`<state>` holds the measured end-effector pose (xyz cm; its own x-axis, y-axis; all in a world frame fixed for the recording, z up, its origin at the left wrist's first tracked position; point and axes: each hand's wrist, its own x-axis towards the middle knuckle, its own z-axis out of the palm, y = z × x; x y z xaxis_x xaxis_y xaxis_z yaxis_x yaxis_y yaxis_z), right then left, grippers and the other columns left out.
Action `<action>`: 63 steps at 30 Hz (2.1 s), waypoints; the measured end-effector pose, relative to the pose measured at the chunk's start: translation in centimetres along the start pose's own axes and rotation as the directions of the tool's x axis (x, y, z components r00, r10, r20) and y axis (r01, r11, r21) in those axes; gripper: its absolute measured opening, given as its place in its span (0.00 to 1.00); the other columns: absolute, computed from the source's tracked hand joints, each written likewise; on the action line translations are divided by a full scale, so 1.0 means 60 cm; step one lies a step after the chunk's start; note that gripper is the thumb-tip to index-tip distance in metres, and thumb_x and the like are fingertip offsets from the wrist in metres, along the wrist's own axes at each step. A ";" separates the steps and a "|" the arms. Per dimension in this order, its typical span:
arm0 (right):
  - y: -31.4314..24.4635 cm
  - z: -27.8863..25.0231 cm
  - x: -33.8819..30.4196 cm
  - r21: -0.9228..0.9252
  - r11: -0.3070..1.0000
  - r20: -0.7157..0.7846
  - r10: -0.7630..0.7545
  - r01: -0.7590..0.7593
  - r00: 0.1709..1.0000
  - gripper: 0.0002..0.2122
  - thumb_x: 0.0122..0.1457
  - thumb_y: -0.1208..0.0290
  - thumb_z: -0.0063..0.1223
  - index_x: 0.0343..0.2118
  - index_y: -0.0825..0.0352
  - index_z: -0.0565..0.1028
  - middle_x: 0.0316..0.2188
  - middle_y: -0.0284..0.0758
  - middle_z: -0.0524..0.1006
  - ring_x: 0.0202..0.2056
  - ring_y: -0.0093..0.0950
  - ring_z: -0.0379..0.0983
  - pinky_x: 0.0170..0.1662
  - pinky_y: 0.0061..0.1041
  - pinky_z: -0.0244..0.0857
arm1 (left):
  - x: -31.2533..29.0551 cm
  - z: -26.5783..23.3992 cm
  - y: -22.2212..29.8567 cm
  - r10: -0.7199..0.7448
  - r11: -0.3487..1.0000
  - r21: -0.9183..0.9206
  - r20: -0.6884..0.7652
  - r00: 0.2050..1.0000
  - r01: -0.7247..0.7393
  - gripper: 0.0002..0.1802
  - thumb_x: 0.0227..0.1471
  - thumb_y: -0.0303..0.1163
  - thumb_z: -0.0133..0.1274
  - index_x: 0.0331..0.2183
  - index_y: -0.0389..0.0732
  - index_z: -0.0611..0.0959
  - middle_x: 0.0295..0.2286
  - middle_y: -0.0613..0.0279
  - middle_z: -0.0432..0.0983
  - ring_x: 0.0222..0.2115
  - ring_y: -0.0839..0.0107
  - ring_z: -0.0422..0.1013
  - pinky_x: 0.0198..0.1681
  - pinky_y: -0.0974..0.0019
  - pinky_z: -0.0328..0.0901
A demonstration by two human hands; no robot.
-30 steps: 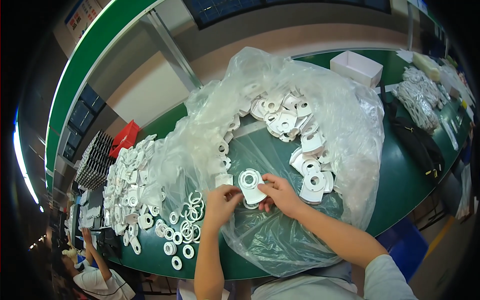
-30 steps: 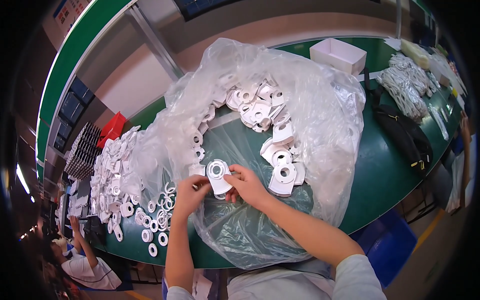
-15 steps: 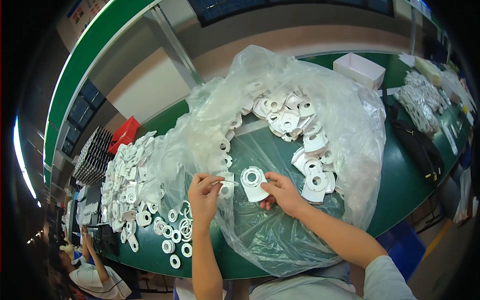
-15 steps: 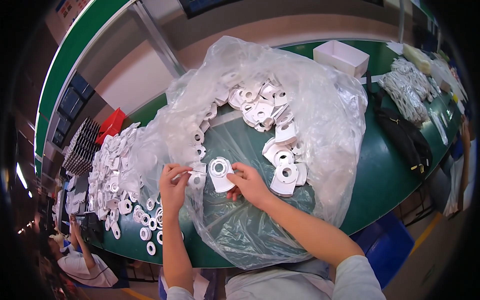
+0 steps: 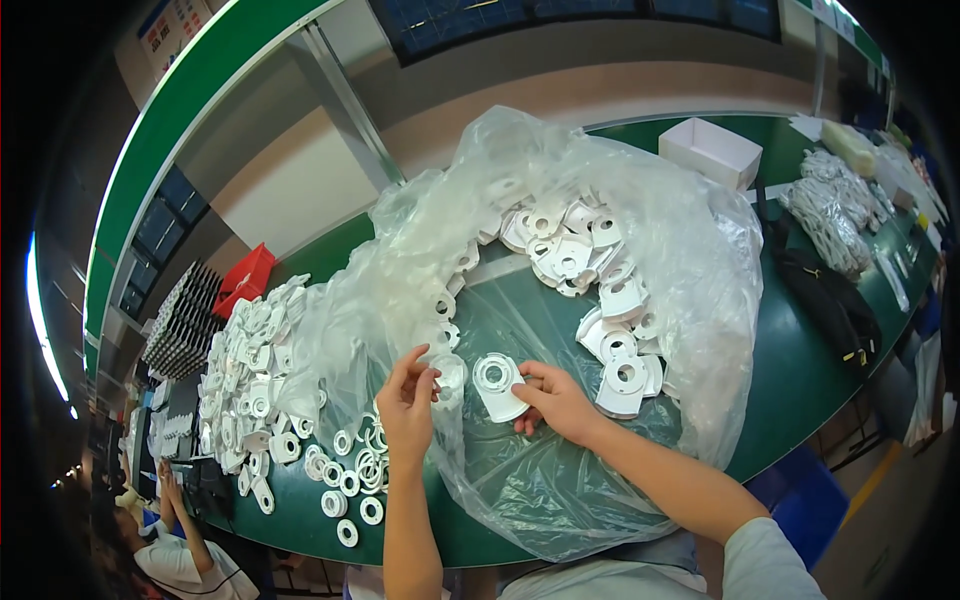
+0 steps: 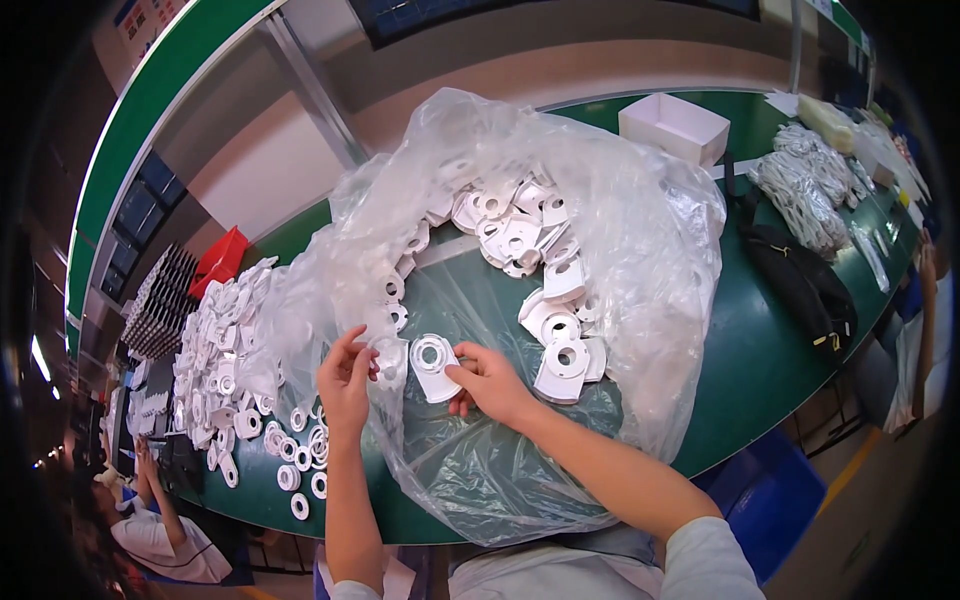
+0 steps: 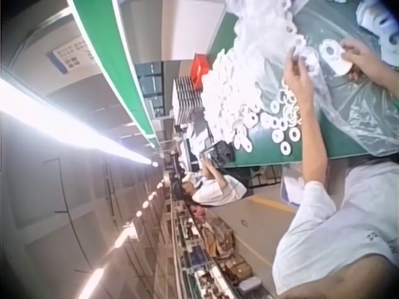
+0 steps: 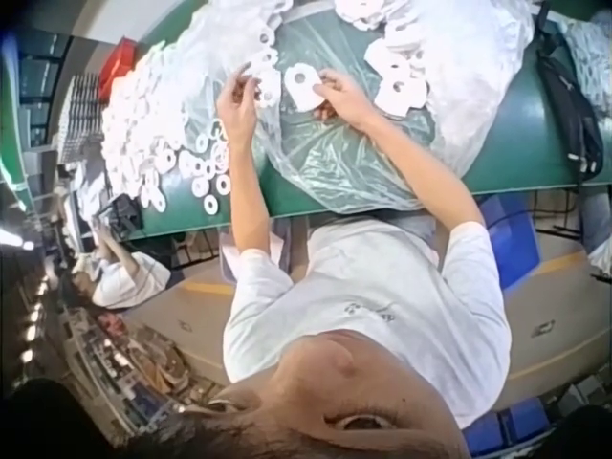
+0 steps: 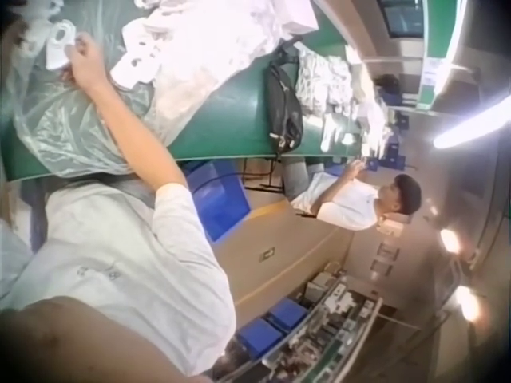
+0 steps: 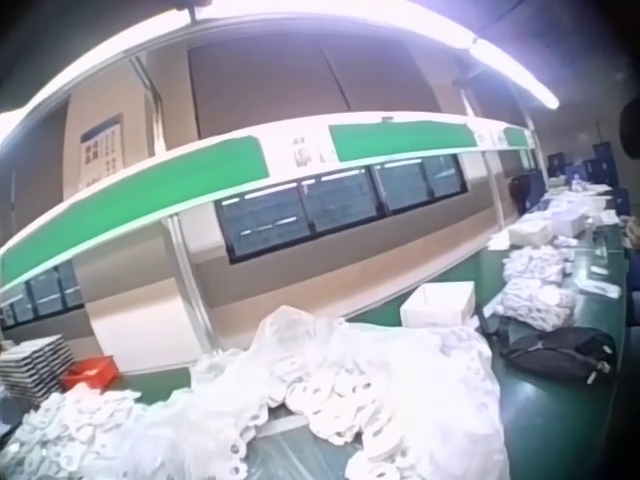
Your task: Assembling small white plastic components at a factory workbench.
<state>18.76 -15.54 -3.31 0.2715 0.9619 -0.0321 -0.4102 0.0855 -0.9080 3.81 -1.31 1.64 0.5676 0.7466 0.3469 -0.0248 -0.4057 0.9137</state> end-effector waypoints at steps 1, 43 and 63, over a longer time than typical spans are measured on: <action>-0.001 0.002 -0.001 0.001 1.000 0.003 0.001 -0.001 1.000 0.10 0.60 0.72 0.44 0.43 0.71 0.66 0.27 0.36 0.75 0.21 0.22 0.72 0.22 0.19 0.66 | -0.003 0.002 0.010 -0.022 0.999 -0.034 -0.010 1.000 0.022 0.11 0.51 0.18 0.47 0.39 0.32 0.77 0.27 0.63 0.73 0.24 0.80 0.68 0.30 0.77 0.64; -0.015 0.012 -0.009 -0.143 0.986 0.168 0.106 -0.082 0.980 0.13 0.55 0.74 0.50 0.44 0.68 0.69 0.26 0.29 0.74 0.18 0.13 0.65 0.20 0.12 0.58 | -0.025 0.048 0.006 0.128 0.978 0.145 0.144 0.981 -0.149 0.05 0.40 0.18 0.57 0.26 0.33 0.81 0.26 0.61 0.76 0.25 0.77 0.71 0.27 0.76 0.63; -0.004 0.017 -0.006 -0.159 0.985 -0.037 -0.066 0.059 0.997 0.10 0.57 0.69 0.49 0.40 0.65 0.69 0.22 0.25 0.69 0.17 0.11 0.59 0.19 0.13 0.52 | -0.024 0.041 0.011 0.089 0.992 0.078 0.157 0.984 -0.102 0.08 0.48 0.20 0.52 0.34 0.34 0.81 0.35 0.60 0.73 0.31 0.77 0.71 0.29 0.78 0.65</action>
<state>17.90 -15.62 -2.63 0.3301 0.9439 0.0124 -0.2495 0.0999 -0.9632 5.00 -3.96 1.23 0.6852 0.6157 0.3891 -0.0179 -0.5198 0.8541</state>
